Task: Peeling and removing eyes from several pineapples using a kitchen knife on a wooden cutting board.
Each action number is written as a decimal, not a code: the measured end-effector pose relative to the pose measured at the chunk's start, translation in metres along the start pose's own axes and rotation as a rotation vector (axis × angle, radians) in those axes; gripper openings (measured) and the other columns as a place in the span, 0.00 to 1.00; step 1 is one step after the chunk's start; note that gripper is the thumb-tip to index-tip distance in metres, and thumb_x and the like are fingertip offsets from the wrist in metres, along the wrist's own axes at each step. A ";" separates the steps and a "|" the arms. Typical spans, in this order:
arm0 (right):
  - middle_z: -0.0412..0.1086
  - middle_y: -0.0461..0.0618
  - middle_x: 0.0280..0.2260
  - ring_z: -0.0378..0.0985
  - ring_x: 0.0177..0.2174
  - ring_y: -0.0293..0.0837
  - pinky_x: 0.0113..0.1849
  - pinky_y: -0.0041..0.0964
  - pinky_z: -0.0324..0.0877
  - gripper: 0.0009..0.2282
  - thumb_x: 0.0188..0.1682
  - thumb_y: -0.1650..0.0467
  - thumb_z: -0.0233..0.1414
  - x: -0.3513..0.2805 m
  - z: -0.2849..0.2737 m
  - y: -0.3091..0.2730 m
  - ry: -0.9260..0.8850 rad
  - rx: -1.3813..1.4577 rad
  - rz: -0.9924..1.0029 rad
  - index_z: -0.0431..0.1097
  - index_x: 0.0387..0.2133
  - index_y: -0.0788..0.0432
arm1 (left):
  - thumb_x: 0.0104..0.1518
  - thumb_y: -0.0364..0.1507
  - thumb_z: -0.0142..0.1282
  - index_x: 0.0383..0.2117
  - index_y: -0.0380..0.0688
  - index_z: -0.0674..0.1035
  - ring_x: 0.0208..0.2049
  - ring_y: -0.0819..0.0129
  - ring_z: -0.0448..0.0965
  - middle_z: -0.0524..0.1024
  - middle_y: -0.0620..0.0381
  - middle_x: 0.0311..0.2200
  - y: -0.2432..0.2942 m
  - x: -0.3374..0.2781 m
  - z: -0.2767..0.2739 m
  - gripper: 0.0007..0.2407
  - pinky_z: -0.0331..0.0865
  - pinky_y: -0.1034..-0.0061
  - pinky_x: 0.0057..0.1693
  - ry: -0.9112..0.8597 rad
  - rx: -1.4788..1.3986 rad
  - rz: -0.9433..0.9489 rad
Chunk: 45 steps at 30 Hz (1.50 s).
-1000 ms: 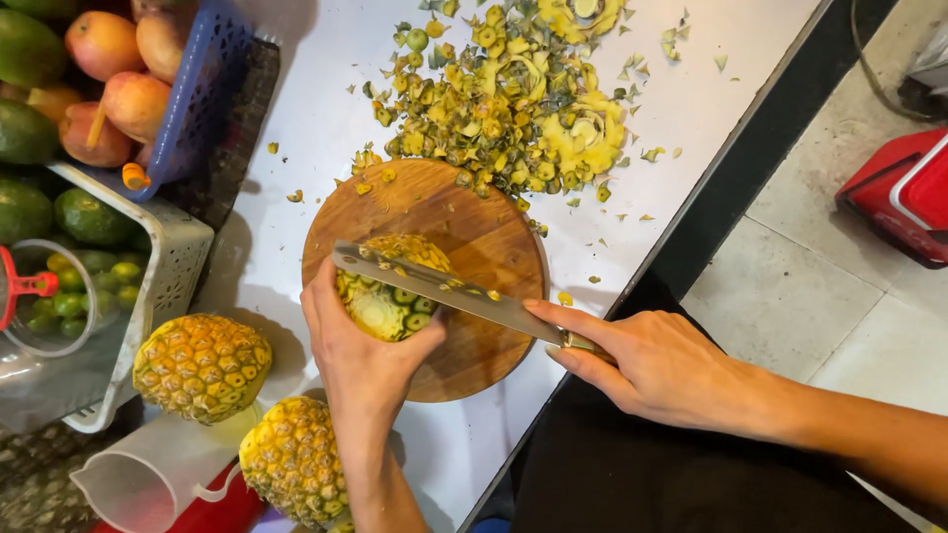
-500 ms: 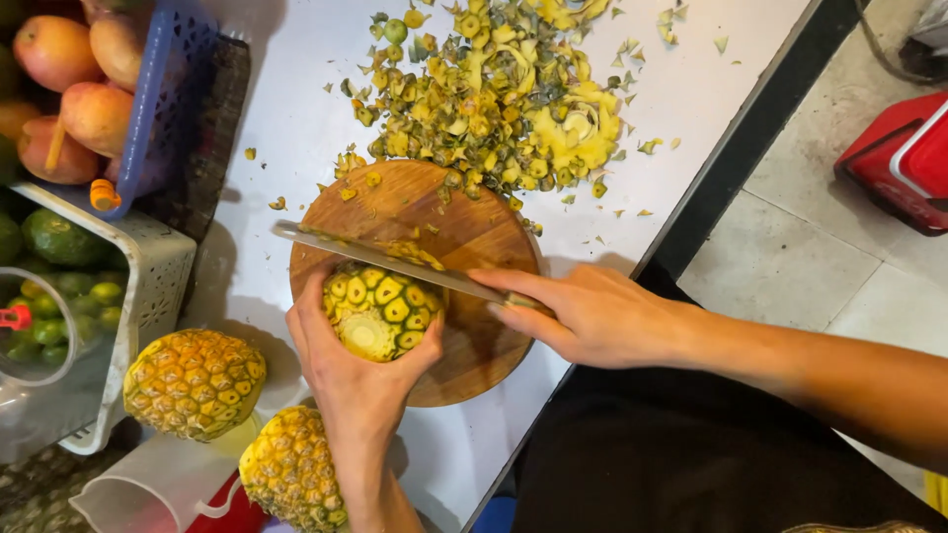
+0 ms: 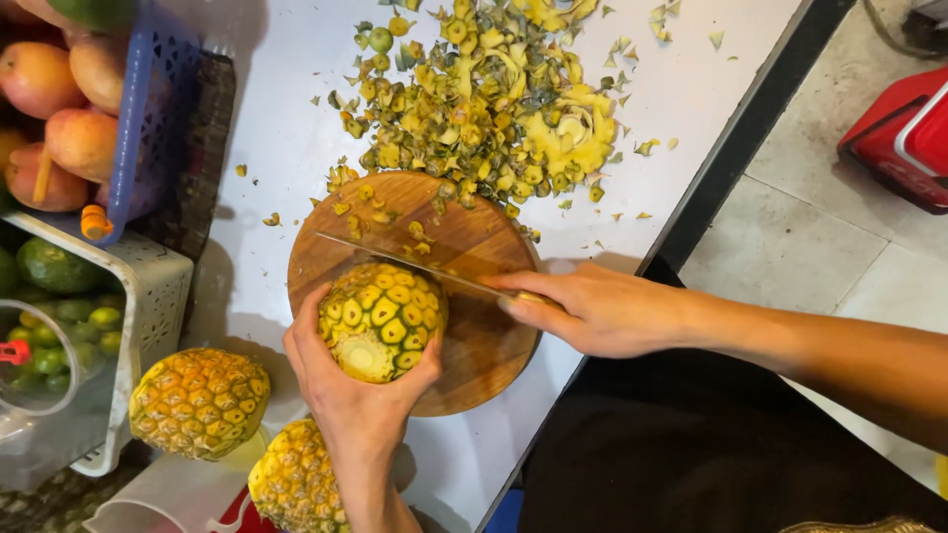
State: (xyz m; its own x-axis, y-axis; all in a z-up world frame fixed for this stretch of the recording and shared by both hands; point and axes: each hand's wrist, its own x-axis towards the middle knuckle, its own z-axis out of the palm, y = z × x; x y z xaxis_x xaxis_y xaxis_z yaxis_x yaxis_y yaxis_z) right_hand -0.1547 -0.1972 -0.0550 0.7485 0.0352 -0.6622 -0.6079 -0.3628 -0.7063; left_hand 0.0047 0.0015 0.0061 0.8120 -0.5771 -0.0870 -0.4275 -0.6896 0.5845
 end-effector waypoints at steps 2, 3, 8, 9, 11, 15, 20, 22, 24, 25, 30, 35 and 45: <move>0.76 0.59 0.46 0.79 0.45 0.57 0.45 0.47 0.72 0.23 0.59 0.55 0.39 -0.006 0.017 0.029 0.114 0.159 -0.320 0.59 0.64 0.51 | 0.31 0.32 0.77 0.60 0.41 0.68 0.53 0.50 0.71 0.67 0.44 0.50 0.000 0.000 -0.001 0.42 0.68 0.60 0.59 0.002 0.004 -0.025; 0.76 0.59 0.46 0.79 0.45 0.57 0.45 0.47 0.72 0.23 0.59 0.55 0.39 -0.002 0.017 0.028 0.119 0.160 -0.327 0.59 0.64 0.51 | 0.31 0.32 0.77 0.60 0.41 0.68 0.53 0.50 0.71 0.67 0.44 0.50 0.001 0.002 -0.003 0.42 0.68 0.60 0.59 0.006 0.009 -0.020; 0.71 0.54 0.53 0.74 0.51 0.57 0.51 0.46 0.68 0.26 0.55 0.52 0.35 0.009 0.002 0.016 -0.002 0.080 -0.102 0.58 0.65 0.45 | 0.29 0.32 0.76 0.59 0.41 0.67 0.57 0.48 0.70 0.68 0.44 0.54 -0.008 0.012 -0.017 0.43 0.67 0.60 0.62 -0.137 -0.016 0.144; 0.71 0.54 0.53 0.74 0.51 0.57 0.51 0.46 0.68 0.26 0.55 0.52 0.35 0.008 -0.004 0.019 0.002 0.077 -0.108 0.58 0.65 0.45 | 0.29 0.32 0.76 0.59 0.41 0.67 0.57 0.48 0.70 0.68 0.44 0.54 -0.012 0.016 -0.021 0.43 0.67 0.60 0.62 -0.130 -0.014 0.148; 0.71 0.52 0.55 0.73 0.53 0.54 0.52 0.45 0.68 0.25 0.54 0.52 0.37 0.005 -0.015 0.022 0.073 0.032 -0.099 0.59 0.63 0.42 | 0.28 0.31 0.77 0.59 0.40 0.68 0.59 0.45 0.68 0.67 0.41 0.56 -0.021 0.024 -0.032 0.43 0.65 0.59 0.64 -0.279 -0.008 0.306; 0.74 0.56 0.50 0.78 0.47 0.55 0.47 0.48 0.71 0.23 0.57 0.54 0.38 -0.022 -0.021 -0.011 0.363 0.075 -0.152 0.61 0.63 0.46 | 0.24 0.36 0.79 0.63 0.32 0.61 0.60 0.40 0.63 0.61 0.32 0.59 -0.001 0.012 -0.034 0.52 0.60 0.57 0.63 -0.193 -0.008 0.308; 0.75 0.56 0.20 0.79 0.21 0.57 0.28 0.51 0.74 0.28 0.52 0.52 0.45 -0.060 0.010 -0.052 0.222 -0.180 -0.037 0.54 0.69 0.31 | 0.35 0.33 0.76 0.61 0.34 0.64 0.59 0.43 0.66 0.66 0.38 0.55 0.020 -0.005 -0.009 0.42 0.64 0.59 0.62 0.013 -0.005 -0.138; 0.75 0.54 0.21 0.78 0.19 0.58 0.25 0.51 0.74 0.28 0.51 0.54 0.45 -0.064 0.018 -0.051 0.250 -0.175 -0.078 0.54 0.68 0.33 | 0.33 0.32 0.75 0.59 0.36 0.65 0.57 0.45 0.68 0.67 0.40 0.53 0.019 -0.005 -0.009 0.41 0.65 0.61 0.62 0.012 -0.014 -0.162; 0.75 0.53 0.22 0.78 0.18 0.58 0.23 0.52 0.74 0.28 0.49 0.55 0.45 -0.069 0.022 -0.048 0.273 -0.171 -0.113 0.55 0.67 0.34 | 0.31 0.31 0.74 0.58 0.37 0.67 0.56 0.46 0.70 0.68 0.41 0.52 0.018 -0.007 -0.008 0.40 0.67 0.62 0.61 0.006 -0.026 -0.191; 0.75 0.53 0.22 0.78 0.18 0.58 0.22 0.52 0.73 0.28 0.50 0.56 0.46 -0.071 0.022 -0.047 0.289 -0.180 -0.133 0.55 0.67 0.34 | 0.31 0.31 0.74 0.58 0.37 0.67 0.57 0.46 0.69 0.68 0.42 0.53 0.017 -0.008 -0.007 0.41 0.66 0.62 0.61 0.028 -0.035 -0.160; 0.75 0.53 0.22 0.78 0.18 0.58 0.22 0.52 0.73 0.28 0.50 0.57 0.45 -0.081 0.023 -0.041 0.270 -0.201 -0.081 0.54 0.68 0.33 | 0.30 0.30 0.74 0.61 0.41 0.66 0.56 0.48 0.70 0.67 0.44 0.52 0.018 -0.006 -0.007 0.43 0.66 0.62 0.60 0.042 -0.046 -0.167; 0.71 0.55 0.16 0.76 0.15 0.56 0.22 0.52 0.72 0.29 0.49 0.56 0.45 -0.079 0.020 -0.031 0.242 -0.190 -0.080 0.53 0.68 0.34 | 0.33 0.29 0.73 0.61 0.41 0.66 0.55 0.49 0.71 0.66 0.43 0.53 0.012 -0.009 -0.004 0.41 0.67 0.62 0.60 0.060 -0.045 -0.139; 0.69 0.57 0.12 0.73 0.13 0.58 0.21 0.52 0.70 0.29 0.51 0.56 0.43 -0.054 0.009 -0.034 0.124 -0.099 -0.065 0.51 0.69 0.33 | 0.34 0.29 0.74 0.61 0.37 0.64 0.54 0.46 0.70 0.66 0.40 0.51 0.005 -0.006 -0.002 0.42 0.66 0.59 0.61 0.055 -0.016 -0.076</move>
State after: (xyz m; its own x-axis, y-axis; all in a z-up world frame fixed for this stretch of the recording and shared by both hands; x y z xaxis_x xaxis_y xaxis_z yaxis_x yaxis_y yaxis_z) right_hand -0.1766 -0.1781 0.0029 0.8161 -0.0516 -0.5755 -0.5326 -0.4536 -0.7146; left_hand -0.0017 0.0028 0.0112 0.8627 -0.4980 -0.0879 -0.3572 -0.7233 0.5910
